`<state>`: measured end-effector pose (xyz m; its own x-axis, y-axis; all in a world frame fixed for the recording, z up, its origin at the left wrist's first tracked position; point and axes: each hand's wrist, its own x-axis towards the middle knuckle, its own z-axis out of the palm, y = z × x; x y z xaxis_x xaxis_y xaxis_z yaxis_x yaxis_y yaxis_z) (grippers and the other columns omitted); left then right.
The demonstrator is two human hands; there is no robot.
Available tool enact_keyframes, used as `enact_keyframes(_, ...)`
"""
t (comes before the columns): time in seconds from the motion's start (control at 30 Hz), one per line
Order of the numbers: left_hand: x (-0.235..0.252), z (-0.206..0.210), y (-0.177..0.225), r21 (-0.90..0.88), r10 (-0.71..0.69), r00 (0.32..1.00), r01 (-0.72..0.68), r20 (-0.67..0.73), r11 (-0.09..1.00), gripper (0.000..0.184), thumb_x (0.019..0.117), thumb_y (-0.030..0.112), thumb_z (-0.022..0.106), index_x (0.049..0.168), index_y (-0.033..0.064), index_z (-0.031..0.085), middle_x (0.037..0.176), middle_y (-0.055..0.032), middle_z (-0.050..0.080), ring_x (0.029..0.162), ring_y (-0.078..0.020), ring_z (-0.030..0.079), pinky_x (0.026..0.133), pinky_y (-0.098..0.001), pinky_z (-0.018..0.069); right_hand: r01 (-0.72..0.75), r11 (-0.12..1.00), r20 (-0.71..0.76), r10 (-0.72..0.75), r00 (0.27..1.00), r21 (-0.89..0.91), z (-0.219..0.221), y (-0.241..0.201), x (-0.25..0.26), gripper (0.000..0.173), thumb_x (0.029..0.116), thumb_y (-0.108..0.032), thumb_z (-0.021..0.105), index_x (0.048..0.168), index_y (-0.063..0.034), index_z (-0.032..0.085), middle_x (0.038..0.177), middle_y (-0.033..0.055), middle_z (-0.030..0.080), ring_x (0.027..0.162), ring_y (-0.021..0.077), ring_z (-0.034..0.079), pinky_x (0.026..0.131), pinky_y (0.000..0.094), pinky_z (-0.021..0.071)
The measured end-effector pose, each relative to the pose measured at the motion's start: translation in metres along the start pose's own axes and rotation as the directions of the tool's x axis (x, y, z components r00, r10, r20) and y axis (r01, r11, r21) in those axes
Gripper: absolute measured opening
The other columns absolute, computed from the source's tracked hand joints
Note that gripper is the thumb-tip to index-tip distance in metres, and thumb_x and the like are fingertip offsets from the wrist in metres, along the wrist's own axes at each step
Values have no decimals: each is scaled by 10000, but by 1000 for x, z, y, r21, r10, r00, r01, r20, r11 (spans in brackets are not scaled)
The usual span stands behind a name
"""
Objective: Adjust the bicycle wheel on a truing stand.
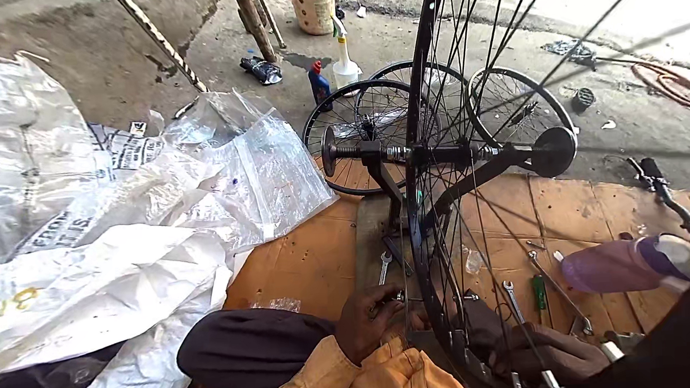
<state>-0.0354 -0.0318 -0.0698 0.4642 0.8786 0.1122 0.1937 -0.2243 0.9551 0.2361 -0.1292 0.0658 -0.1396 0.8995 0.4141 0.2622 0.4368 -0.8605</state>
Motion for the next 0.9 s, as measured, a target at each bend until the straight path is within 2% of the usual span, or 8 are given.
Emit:
enact_keyframes(0.17,1,-2,1,1,-29,999,29,40,1000,298,999,234,669,1236,58,713,1099,-22,750,961,-84,720,882,-267,608,11,999,-6,-11,1000,33,-5,-13,4,175,881,-251,812,982,-134,730,953,12,721,865,97,677,755,244,571)
enact_keyframes(0.27,7,-9,4,60,-62,994,56,90,997,343,988,302,676,1270,107,701,1177,-14,723,1049,-93,685,919,-288,578,-148,967,-192,188,963,205,-9,4,-1,107,912,-336,757,963,-245,729,877,-103,704,787,11,655,710,189,559)
enact_keyframes(0.37,19,-9,18,70,-28,998,24,62,997,403,992,364,661,1325,139,664,1207,-13,693,1095,-110,656,948,-335,555,-273,757,-431,585,687,594,-23,56,-7,220,1057,-221,496,960,-109,659,808,-5,683,674,52,645,598,197,559)
enact_keyframes(0.47,41,2,43,6,-23,998,23,53,1000,392,1016,379,624,1324,140,661,1189,-7,687,1047,-113,658,928,-353,565,-221,529,-348,766,541,819,-29,103,-30,283,1036,-75,360,1163,-47,612,978,97,715,859,173,721,777,335,625)
enact_keyframes(0.53,54,11,55,-65,-62,992,70,109,995,386,1019,381,625,1306,126,666,1185,-16,690,1055,-113,666,943,-347,567,-306,510,-272,773,573,804,-18,98,-33,386,1001,38,344,1345,8,517,1148,170,686,999,249,720,871,384,618)
enact_keyframes(0.63,63,21,54,-137,-48,994,61,102,989,234,1020,264,638,1171,112,732,1118,-18,700,1007,-106,675,902,-314,580,-452,608,-114,669,734,653,0,75,-16,417,979,3,515,1395,25,535,1259,199,667,1106,282,693,921,388,600)
enact_keyframes(0.77,65,17,50,-246,-60,985,99,160,964,182,1018,152,624,1133,92,752,1216,-27,691,1060,-115,672,930,-306,578,-459,800,-80,525,847,385,28,69,6,354,967,-39,628,1315,30,621,1120,130,726,976,215,720,855,362,624)
enact_keyframes(0.9,73,16,58,-385,-164,952,257,258,886,151,993,91,657,1122,40,715,1027,-62,729,891,-122,690,828,-292,582,-496,840,-79,522,849,220,40,61,18,353,894,-15,706,1243,25,674,992,106,750,836,186,726,744,315,628)
